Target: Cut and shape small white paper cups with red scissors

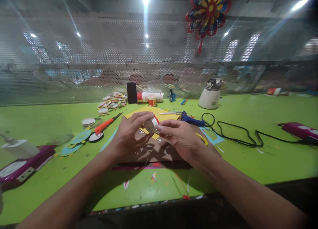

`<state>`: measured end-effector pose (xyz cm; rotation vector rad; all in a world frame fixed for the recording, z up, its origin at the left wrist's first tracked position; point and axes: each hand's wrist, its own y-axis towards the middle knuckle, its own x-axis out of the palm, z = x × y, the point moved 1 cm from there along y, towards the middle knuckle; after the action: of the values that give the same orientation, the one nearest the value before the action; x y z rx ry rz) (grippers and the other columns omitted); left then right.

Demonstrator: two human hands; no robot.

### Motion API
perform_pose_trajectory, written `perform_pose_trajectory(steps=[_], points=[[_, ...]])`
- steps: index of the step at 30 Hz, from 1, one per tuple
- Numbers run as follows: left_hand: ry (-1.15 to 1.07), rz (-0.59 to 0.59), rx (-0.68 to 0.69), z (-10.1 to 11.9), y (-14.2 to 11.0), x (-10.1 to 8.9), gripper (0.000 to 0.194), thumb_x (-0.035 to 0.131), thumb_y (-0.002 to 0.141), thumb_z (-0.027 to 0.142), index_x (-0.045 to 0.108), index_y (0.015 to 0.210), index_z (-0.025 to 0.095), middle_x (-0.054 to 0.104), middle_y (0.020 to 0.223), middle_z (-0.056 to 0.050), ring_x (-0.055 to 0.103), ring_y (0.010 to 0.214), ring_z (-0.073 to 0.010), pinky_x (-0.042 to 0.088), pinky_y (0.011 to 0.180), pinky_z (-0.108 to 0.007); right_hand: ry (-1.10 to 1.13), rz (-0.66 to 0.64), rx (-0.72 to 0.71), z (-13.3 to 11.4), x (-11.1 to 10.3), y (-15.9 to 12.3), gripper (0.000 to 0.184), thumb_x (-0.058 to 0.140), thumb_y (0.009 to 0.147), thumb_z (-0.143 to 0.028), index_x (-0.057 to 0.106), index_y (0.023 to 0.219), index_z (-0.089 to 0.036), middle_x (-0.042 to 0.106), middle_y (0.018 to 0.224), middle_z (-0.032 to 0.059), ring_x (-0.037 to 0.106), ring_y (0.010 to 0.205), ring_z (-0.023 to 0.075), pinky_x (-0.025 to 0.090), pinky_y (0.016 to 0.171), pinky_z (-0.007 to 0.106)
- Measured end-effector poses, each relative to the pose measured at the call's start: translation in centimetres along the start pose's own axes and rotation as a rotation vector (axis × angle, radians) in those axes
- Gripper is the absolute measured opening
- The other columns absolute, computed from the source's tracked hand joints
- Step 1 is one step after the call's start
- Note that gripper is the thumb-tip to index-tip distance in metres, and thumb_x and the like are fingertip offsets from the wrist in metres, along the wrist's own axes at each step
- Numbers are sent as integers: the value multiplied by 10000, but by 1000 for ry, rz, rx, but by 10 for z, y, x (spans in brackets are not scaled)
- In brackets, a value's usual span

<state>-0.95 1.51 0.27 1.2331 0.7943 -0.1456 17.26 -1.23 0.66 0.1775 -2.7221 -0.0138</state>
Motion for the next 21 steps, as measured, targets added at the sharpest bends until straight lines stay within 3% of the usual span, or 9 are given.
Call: perform_pose_trajectory(steps=[14, 21], points=[[-31, -14, -12, 1, -2, 1, 544, 633, 847, 103, 490, 1363, 200, 603, 1298, -119, 592, 1159, -216, 560, 943, -386, -36, -44, 16, 0, -1, 3, 390, 940, 447, -349, 703, 695, -162, 659, 675, -11, 595, 664, 150, 482, 685, 339], [-54, -9, -32, 0, -2, 2, 539, 636, 843, 97, 499, 1352, 209, 610, 1290, -125, 597, 1157, -220, 583, 883, -358, -45, -62, 12, -3, -1, 2, 372, 936, 456, -350, 716, 695, -169, 667, 705, -9, 599, 686, 147, 483, 688, 328]])
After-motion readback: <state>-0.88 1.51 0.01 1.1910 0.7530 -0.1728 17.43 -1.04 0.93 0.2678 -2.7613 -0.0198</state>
